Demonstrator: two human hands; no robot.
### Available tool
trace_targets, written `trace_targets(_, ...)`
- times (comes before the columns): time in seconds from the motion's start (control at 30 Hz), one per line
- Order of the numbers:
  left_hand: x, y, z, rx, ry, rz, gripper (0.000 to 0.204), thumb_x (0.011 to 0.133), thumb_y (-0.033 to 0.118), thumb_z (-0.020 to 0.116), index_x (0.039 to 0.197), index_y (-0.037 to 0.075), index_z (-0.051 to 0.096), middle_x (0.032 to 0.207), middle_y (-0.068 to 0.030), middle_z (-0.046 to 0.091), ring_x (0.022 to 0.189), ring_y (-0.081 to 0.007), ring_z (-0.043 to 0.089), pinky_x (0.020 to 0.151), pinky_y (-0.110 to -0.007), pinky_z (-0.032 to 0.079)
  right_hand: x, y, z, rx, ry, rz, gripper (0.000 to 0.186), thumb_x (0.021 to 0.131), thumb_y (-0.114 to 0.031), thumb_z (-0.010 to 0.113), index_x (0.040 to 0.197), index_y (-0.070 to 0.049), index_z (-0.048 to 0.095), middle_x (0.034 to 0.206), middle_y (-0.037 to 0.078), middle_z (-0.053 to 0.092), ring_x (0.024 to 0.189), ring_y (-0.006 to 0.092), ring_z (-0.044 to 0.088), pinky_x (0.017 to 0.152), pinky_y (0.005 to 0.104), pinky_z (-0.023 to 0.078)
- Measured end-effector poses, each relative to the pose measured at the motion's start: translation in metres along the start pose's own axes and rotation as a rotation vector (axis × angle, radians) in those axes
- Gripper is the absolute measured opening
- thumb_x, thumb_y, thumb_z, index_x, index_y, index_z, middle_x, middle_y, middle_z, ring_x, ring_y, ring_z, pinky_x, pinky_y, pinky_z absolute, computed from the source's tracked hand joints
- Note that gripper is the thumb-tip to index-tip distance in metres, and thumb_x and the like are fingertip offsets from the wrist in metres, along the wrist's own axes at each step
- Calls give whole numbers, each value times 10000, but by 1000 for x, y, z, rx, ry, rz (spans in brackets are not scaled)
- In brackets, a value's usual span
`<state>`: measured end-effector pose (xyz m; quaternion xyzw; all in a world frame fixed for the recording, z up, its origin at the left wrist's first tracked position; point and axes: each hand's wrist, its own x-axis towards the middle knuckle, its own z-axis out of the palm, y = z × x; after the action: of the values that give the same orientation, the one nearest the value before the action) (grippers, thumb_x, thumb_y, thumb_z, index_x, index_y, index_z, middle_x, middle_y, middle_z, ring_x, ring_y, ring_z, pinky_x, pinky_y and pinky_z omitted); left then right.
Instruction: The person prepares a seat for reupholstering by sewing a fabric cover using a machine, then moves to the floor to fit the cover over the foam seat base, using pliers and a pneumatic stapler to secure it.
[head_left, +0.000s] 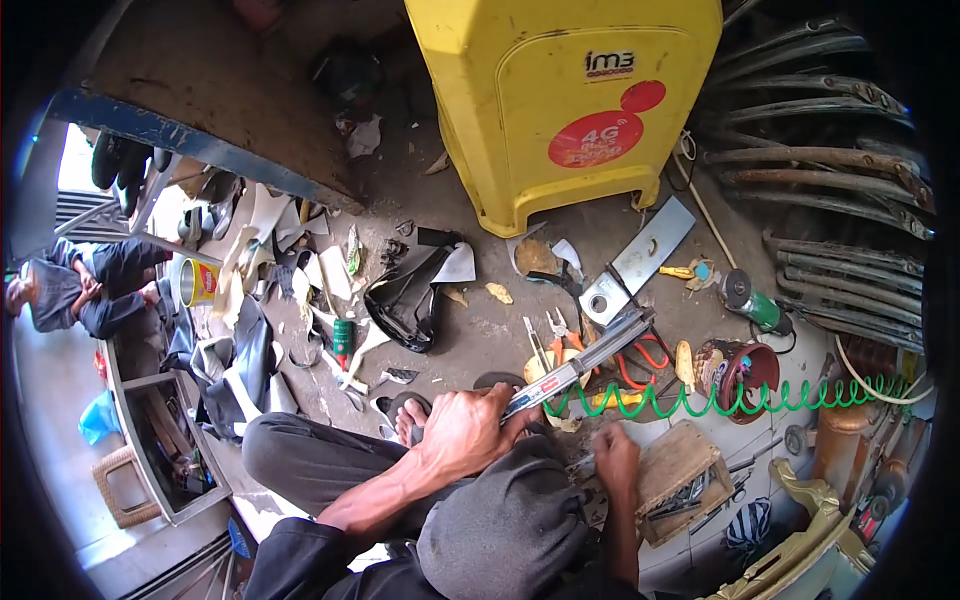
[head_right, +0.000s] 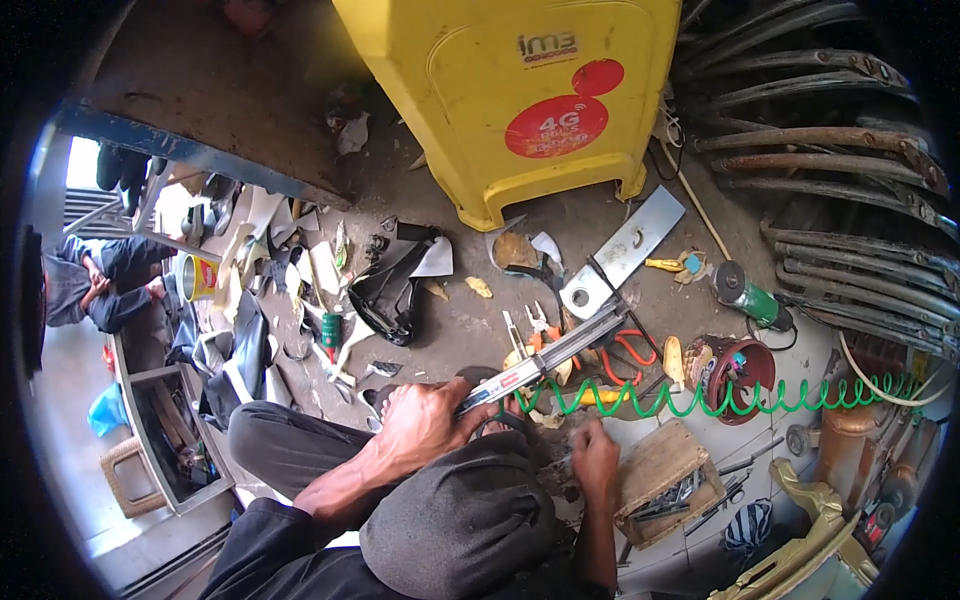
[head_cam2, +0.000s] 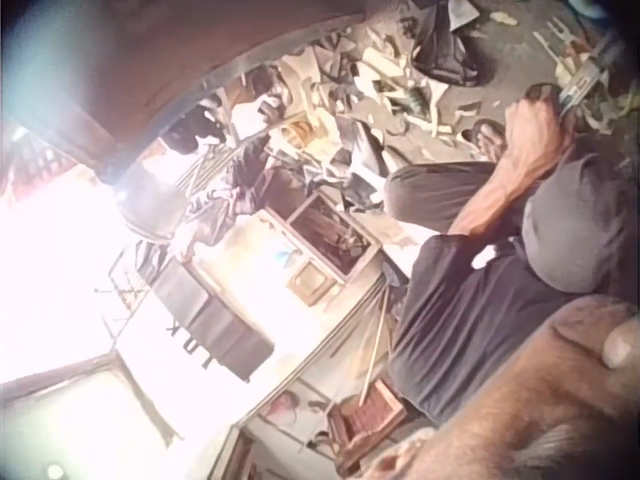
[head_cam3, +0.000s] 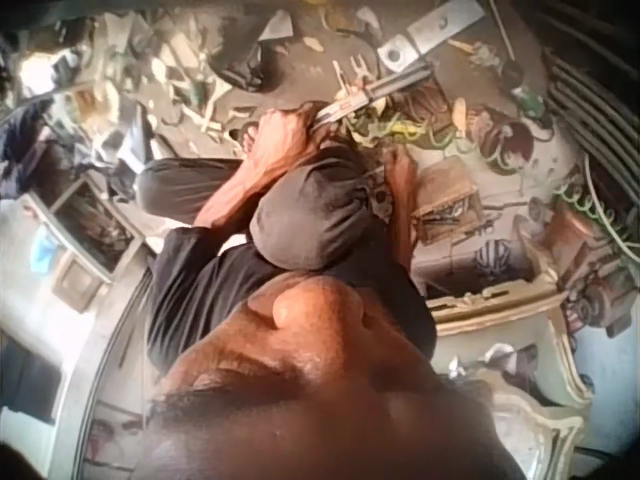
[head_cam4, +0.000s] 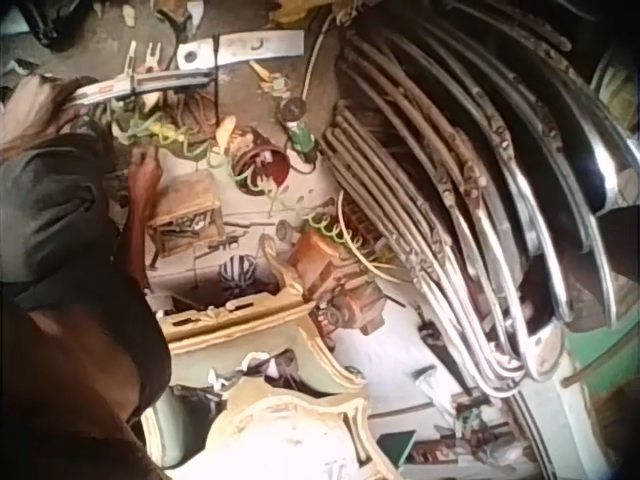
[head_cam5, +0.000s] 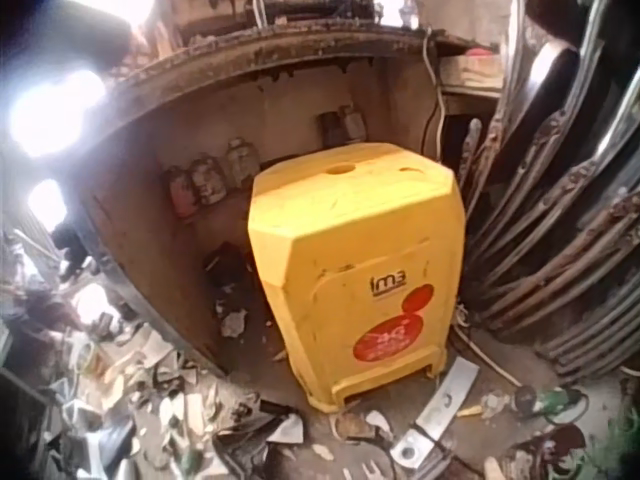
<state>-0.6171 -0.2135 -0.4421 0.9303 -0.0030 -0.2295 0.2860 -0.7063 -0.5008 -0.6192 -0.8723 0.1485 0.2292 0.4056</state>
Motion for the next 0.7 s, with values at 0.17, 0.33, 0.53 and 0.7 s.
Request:
trace_targets(0.17,1,-1,10,3,-10,53,466,991,466,640,963,1,644,596,-213,639,565,-428,676,557,-532,547,-20,-107,-41,170,311,-301,117,912,-78,776,970,-10,700,916,135,732,787,300,706,738,388,564)
trace_targets(0.33,-7,-4,18,64,41,151,495,985,483,643,1085,-1,663,719,-213,709,650,-415,722,618,-512,594,30,-143,-57,78,364,-605,115,919,-17,746,1024,18,717,959,122,730,835,262,692,767,354,553)
trace_targets(0.53,-11,-15,17,-17,1,130,488,964,468,686,984,-19,662,756,-233,711,644,-404,722,605,-480,583,49,-144,-73,-24,244,-765,187,825,29,798,1002,-7,748,963,111,722,858,264,702,764,371,558)
trace_targets(0.7,-10,-15,14,32,-38,159,500,985,469,653,1049,-26,642,770,-250,709,644,-415,722,603,-481,582,52,-139,-85,-43,112,-819,249,778,16,829,1013,-27,761,965,89,712,878,266,692,761,376,553)
